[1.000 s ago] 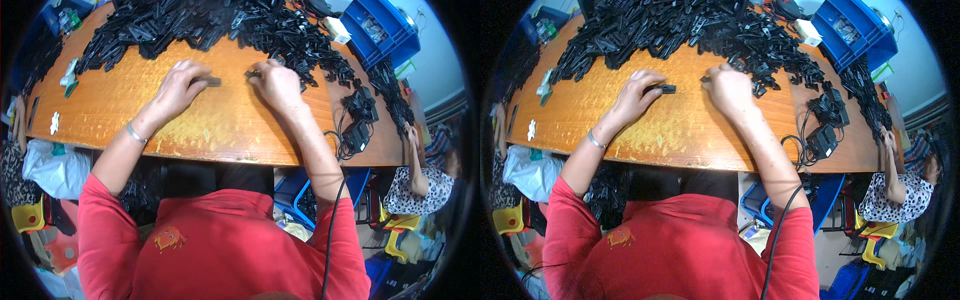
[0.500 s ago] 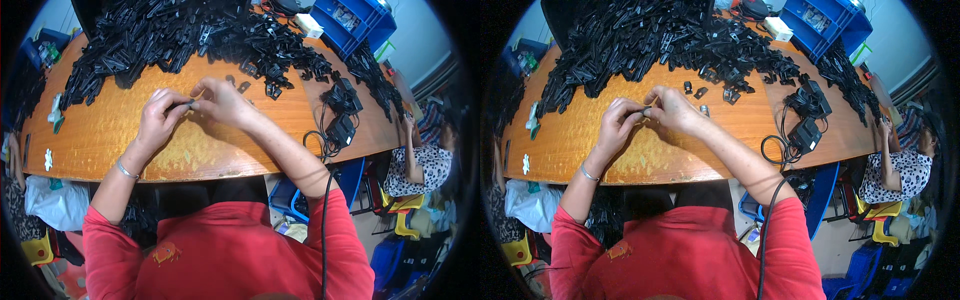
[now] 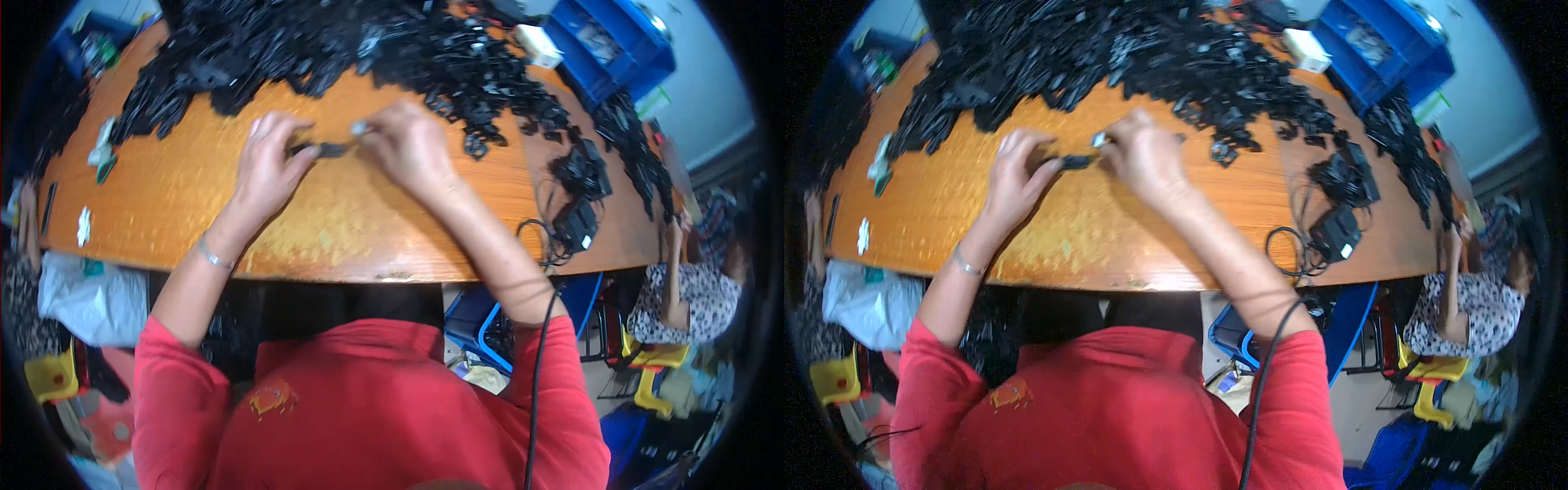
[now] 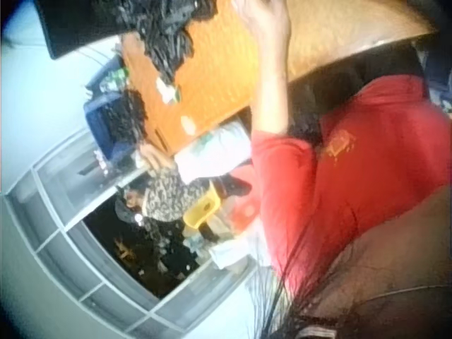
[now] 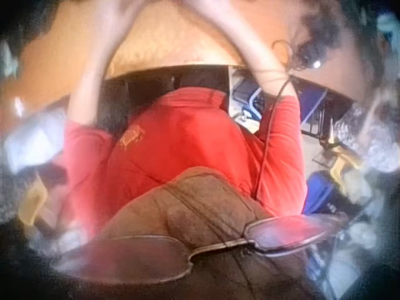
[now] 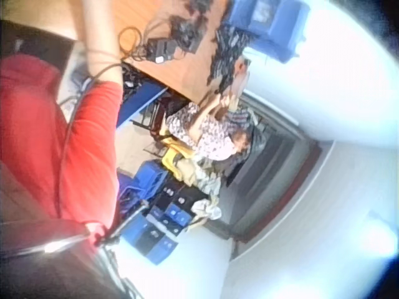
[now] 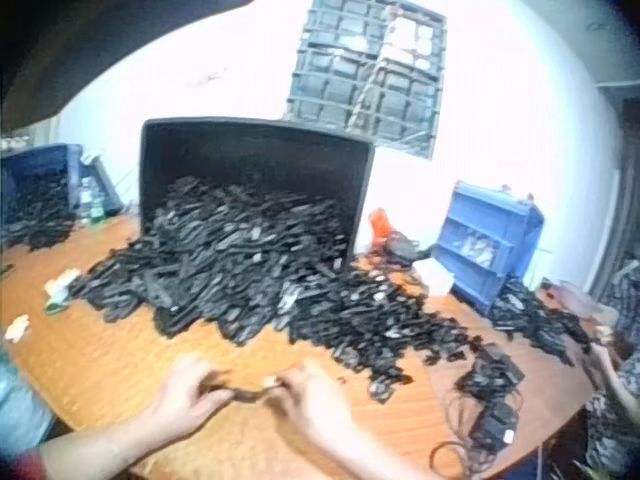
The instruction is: The person assembles plastic components by fitting small plastic pieces together by hand and stacks the assembled parts in a row on the table.
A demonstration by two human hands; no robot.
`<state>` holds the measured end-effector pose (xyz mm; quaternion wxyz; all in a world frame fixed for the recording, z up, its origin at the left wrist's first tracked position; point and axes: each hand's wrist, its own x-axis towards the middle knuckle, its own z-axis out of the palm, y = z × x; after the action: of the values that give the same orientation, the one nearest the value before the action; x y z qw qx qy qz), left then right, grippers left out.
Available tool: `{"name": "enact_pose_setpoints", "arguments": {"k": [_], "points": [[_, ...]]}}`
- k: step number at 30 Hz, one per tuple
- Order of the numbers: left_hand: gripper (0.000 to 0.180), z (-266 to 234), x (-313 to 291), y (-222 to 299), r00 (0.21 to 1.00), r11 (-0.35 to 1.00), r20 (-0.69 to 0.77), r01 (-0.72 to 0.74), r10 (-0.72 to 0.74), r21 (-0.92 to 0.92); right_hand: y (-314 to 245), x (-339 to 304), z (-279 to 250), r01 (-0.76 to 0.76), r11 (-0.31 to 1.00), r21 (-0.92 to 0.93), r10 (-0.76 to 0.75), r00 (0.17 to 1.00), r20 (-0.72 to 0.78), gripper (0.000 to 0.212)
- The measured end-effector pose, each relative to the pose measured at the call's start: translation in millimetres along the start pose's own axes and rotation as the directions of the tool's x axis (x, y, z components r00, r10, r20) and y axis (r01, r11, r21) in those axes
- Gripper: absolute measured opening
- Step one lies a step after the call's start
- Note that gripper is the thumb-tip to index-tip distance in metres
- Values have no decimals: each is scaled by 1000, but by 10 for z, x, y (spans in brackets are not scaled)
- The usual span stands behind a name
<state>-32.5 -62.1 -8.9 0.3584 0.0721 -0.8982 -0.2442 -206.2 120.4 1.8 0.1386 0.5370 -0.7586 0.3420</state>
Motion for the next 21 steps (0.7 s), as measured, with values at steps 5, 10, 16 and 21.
{"name": "enact_pose_setpoints", "arguments": {"k": [5,10,16,21], "points": [[25,83,-30,-186,993,997,117,18,-26,74,13,27,35,-62,995,74,49,986,160,21],[23,55,-75,-225,986,995,143,73,-82,61,-58,96,175,-99,991,94,71,962,263,24],[21,110,0,-257,991,999,132,39,-36,-16,8,132,173,-47,996,74,26,962,272,24],[23,33,-27,-260,990,996,121,83,-79,-31,-21,189,305,36,996,86,-60,951,304,16]]}}
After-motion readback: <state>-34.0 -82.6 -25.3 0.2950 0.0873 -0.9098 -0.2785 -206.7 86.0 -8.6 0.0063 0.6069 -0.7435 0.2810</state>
